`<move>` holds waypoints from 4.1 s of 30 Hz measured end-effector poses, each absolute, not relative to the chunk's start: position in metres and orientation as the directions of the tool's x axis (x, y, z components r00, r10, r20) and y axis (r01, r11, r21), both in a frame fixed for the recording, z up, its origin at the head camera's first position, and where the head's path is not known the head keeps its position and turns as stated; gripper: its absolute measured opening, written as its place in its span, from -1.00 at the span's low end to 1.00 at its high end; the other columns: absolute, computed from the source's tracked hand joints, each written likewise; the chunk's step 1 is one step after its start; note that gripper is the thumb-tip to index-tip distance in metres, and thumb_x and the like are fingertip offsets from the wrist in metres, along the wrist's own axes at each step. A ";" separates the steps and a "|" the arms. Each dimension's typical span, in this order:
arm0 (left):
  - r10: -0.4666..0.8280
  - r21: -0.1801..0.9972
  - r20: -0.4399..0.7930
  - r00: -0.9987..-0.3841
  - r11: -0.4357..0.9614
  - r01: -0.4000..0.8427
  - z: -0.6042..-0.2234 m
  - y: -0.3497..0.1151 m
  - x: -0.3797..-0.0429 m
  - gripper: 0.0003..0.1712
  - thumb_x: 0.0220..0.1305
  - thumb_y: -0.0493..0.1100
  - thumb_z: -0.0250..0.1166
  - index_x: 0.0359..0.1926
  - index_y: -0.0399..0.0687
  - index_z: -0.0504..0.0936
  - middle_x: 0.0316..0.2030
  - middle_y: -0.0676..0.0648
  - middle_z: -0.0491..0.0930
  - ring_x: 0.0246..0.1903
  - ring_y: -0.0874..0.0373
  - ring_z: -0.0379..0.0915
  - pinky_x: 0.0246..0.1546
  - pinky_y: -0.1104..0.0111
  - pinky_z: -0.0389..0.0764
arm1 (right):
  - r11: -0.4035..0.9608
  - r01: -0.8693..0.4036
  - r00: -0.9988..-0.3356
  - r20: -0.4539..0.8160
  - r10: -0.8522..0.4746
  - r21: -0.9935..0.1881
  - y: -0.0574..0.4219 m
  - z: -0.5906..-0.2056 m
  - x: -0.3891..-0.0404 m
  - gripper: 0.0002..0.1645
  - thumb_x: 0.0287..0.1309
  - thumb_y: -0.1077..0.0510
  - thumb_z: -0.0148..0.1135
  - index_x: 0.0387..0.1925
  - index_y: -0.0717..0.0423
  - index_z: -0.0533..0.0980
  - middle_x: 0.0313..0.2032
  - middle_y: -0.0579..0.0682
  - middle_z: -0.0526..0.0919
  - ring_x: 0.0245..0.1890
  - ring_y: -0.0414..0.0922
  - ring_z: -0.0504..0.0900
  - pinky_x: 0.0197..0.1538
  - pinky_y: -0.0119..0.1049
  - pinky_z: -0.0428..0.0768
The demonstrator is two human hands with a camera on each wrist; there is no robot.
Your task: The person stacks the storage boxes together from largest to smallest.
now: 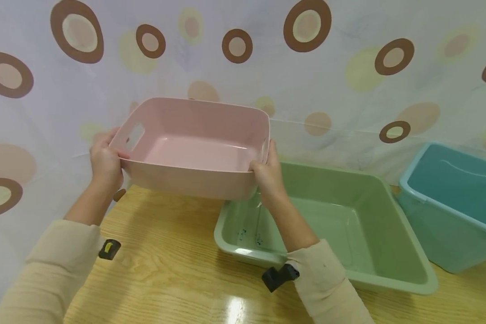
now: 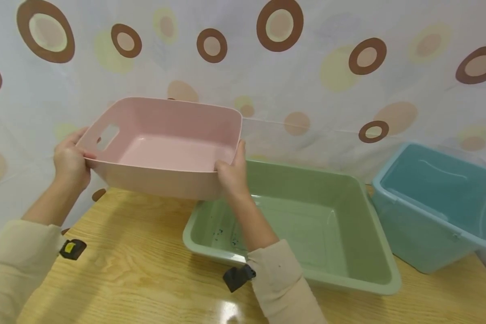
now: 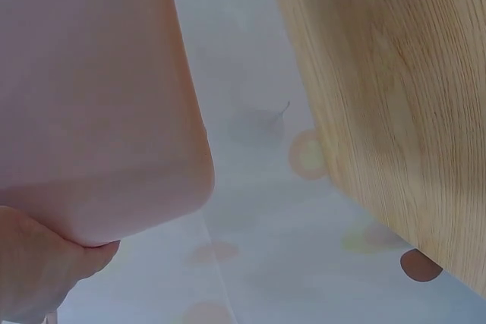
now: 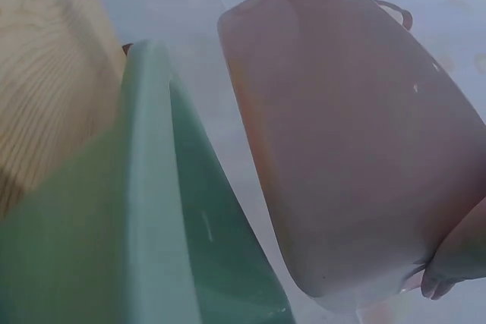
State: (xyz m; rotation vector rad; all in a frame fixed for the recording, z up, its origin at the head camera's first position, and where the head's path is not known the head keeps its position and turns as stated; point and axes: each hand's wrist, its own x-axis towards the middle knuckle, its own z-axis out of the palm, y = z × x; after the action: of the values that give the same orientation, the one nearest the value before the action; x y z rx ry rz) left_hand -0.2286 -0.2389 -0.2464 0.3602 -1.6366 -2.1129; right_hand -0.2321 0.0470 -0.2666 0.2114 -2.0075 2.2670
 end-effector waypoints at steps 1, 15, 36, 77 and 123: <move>-0.476 0.965 0.061 -0.878 -0.195 0.173 -0.247 -0.238 -0.228 -0.06 -0.16 -0.71 -0.34 0.33 -0.20 0.25 0.34 -0.03 0.23 0.26 0.14 0.16 -0.04 0.56 0.45 | -0.118 -0.176 -0.984 0.179 -0.017 -0.977 0.049 -0.267 -0.232 0.10 -0.31 0.54 -0.16 0.42 -0.03 -0.03 0.38 0.03 0.14 0.31 0.05 0.16 0.35 0.04 0.12; -0.378 0.977 0.142 -0.915 -0.093 0.191 -0.249 -0.207 -0.226 -0.01 -0.26 -0.71 -0.27 0.34 -0.21 0.24 0.34 -0.13 0.24 0.21 0.14 0.21 -0.07 0.57 0.42 | -0.058 -0.203 -0.978 0.206 -0.034 -0.977 0.087 -0.265 -0.229 0.13 -0.35 0.58 -0.24 0.42 0.02 -0.04 0.40 0.02 0.09 0.35 0.02 0.11 0.22 -0.05 0.24; -0.254 0.976 0.218 -0.942 0.074 0.206 -0.255 -0.173 -0.223 -0.06 -0.26 -0.63 -0.15 0.34 -0.28 0.20 0.27 -0.19 0.26 0.10 0.16 0.22 0.01 0.47 0.33 | 0.021 -0.203 -0.976 0.201 -0.088 -0.979 0.133 -0.254 -0.216 0.01 -0.27 0.55 -0.27 0.39 0.15 0.00 0.32 0.10 0.15 0.14 -0.03 0.22 0.07 -0.21 0.25; -0.102 0.956 0.295 -0.950 0.036 0.293 -0.269 -0.099 -0.224 0.01 -0.33 -0.58 -0.11 0.37 -0.35 0.07 0.39 -0.23 0.08 0.38 0.00 -0.05 0.39 0.17 0.03 | -0.049 -0.183 -0.974 0.188 -0.125 -0.982 0.222 -0.258 -0.196 0.10 -0.19 0.63 -0.39 0.43 0.12 -0.40 0.46 -0.04 -0.44 0.42 -0.19 -0.42 0.06 -0.52 0.19; -0.028 0.973 0.228 -0.973 0.050 0.226 -0.281 -0.044 -0.223 -0.02 -0.23 -0.55 -0.07 0.40 -0.29 0.02 0.42 -0.20 -0.01 0.41 -0.03 -0.13 0.40 0.13 0.00 | -0.054 -0.159 -0.978 0.165 -0.126 -0.986 0.291 -0.277 -0.182 0.06 -0.08 0.65 -0.35 0.43 0.06 -0.37 0.46 -0.08 -0.45 0.36 -0.21 -0.23 -0.26 -0.56 0.38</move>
State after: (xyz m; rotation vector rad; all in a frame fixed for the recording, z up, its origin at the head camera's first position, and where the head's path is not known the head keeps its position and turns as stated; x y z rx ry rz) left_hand -0.2227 -0.0438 -0.2809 -0.2043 -2.1335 -2.0353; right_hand -0.1825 0.2906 -0.2773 0.3236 -2.1449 2.2406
